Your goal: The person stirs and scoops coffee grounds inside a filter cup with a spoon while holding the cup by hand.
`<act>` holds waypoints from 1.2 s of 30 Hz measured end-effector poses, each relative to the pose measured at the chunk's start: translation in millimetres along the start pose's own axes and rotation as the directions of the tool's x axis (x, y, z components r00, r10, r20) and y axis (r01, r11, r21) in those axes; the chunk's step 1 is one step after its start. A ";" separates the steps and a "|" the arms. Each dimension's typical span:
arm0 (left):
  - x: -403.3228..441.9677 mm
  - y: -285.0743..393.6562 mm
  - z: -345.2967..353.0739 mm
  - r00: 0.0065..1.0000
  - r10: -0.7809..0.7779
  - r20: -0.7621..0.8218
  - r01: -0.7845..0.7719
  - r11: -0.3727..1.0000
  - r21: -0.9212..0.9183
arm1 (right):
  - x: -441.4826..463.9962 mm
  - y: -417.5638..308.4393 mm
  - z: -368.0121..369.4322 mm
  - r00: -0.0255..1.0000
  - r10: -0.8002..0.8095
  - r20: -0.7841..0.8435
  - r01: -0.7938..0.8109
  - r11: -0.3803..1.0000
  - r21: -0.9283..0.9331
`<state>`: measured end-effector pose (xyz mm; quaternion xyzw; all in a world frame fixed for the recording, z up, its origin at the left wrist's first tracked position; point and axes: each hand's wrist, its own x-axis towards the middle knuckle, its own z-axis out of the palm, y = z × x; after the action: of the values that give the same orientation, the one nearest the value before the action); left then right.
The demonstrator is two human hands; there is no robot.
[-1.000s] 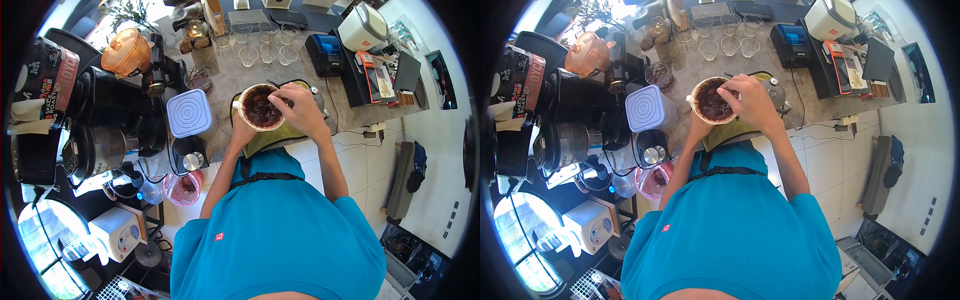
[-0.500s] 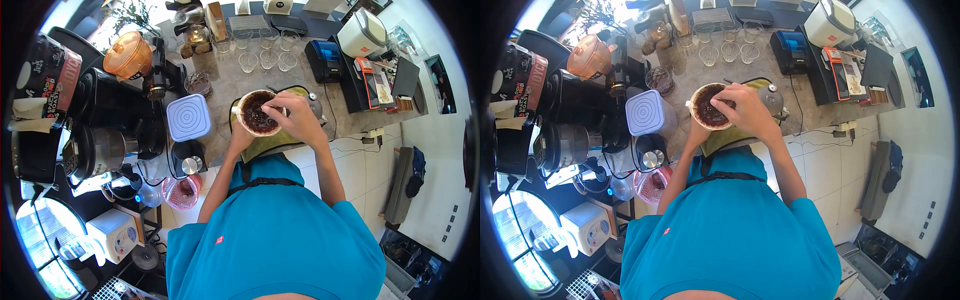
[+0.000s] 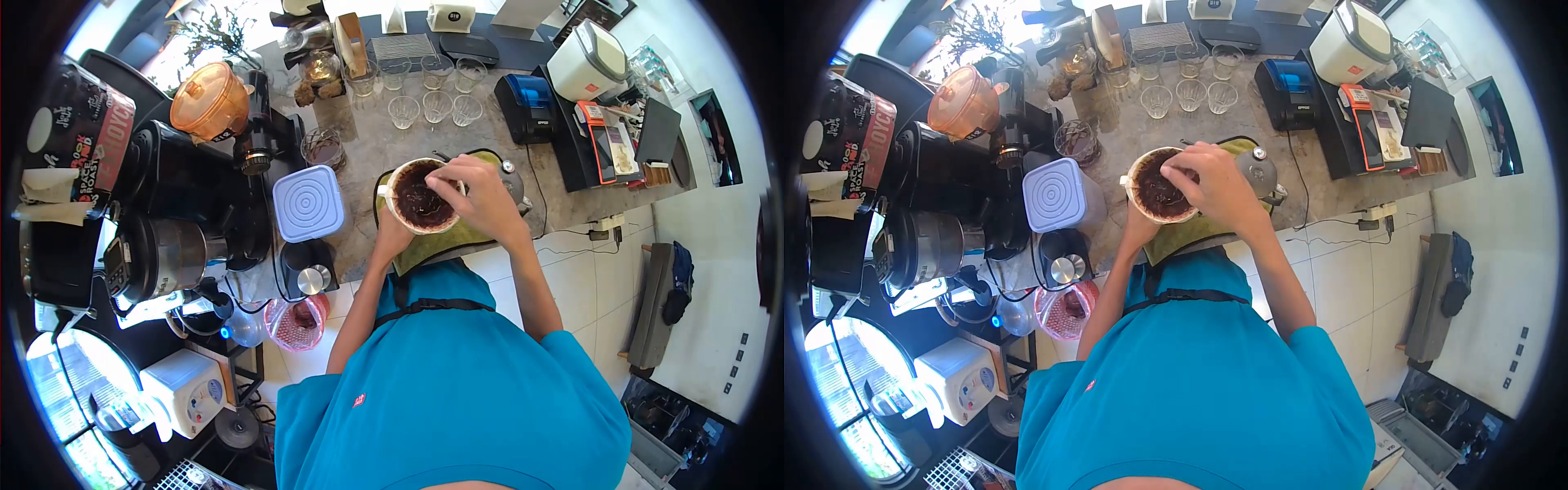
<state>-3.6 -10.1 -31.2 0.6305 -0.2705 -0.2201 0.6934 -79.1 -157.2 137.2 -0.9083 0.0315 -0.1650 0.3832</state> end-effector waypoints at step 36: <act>-0.1 2.5 0.0 0.998 0.052 -0.019 -0.052 0.998 0.041 | 1.4 -3.4 -7.0 0.996 -0.028 0.080 0.032 0.998 -0.051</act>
<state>-3.8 -9.8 -28.8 0.6394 -0.2843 -0.1901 0.6886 -80.3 -159.9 144.5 -0.9243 0.0068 -0.1336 0.3575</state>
